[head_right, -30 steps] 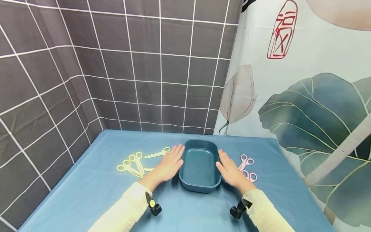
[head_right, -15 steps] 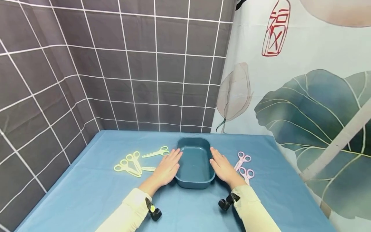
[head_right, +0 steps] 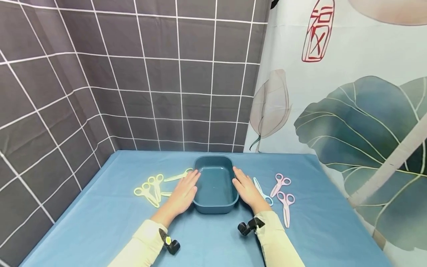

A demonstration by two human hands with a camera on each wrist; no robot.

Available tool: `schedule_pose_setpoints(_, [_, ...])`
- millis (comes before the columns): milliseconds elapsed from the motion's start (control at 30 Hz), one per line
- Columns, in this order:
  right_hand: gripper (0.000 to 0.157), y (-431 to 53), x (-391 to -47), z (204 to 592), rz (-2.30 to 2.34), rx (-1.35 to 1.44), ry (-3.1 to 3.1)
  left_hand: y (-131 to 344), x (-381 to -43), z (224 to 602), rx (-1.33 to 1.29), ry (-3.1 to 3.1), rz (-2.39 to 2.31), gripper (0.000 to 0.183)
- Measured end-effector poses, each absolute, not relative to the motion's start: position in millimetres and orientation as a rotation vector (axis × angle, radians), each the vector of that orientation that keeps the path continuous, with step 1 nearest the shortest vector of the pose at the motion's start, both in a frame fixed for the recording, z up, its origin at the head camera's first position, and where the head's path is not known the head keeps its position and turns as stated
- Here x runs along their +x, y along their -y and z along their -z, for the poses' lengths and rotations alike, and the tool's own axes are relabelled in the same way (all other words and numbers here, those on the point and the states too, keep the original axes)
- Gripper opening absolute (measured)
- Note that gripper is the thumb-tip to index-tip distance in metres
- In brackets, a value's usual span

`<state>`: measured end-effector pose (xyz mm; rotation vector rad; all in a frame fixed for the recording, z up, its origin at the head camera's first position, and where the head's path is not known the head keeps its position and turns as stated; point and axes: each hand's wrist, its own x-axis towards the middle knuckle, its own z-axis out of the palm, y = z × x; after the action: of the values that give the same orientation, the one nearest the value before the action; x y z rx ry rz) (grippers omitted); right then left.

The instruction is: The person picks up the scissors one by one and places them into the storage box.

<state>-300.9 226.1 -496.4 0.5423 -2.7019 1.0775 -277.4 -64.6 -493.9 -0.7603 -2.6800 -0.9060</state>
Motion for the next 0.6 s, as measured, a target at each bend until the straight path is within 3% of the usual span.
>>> schedule_pose_setpoints(400, [0.052, -227.4, -301.4, 496.6, -1.043, 0.515, 2.681, 55.1, -269.4, 507.9, -0.63, 2.516, 1.26, 0.055])
schedule_pose_setpoints(600, [0.053, -245.1, -300.4, 473.8, -0.917, 0.393, 2.66, 56.0, -269.3, 508.0, -0.58, 2.535, 1.312, 0.056])
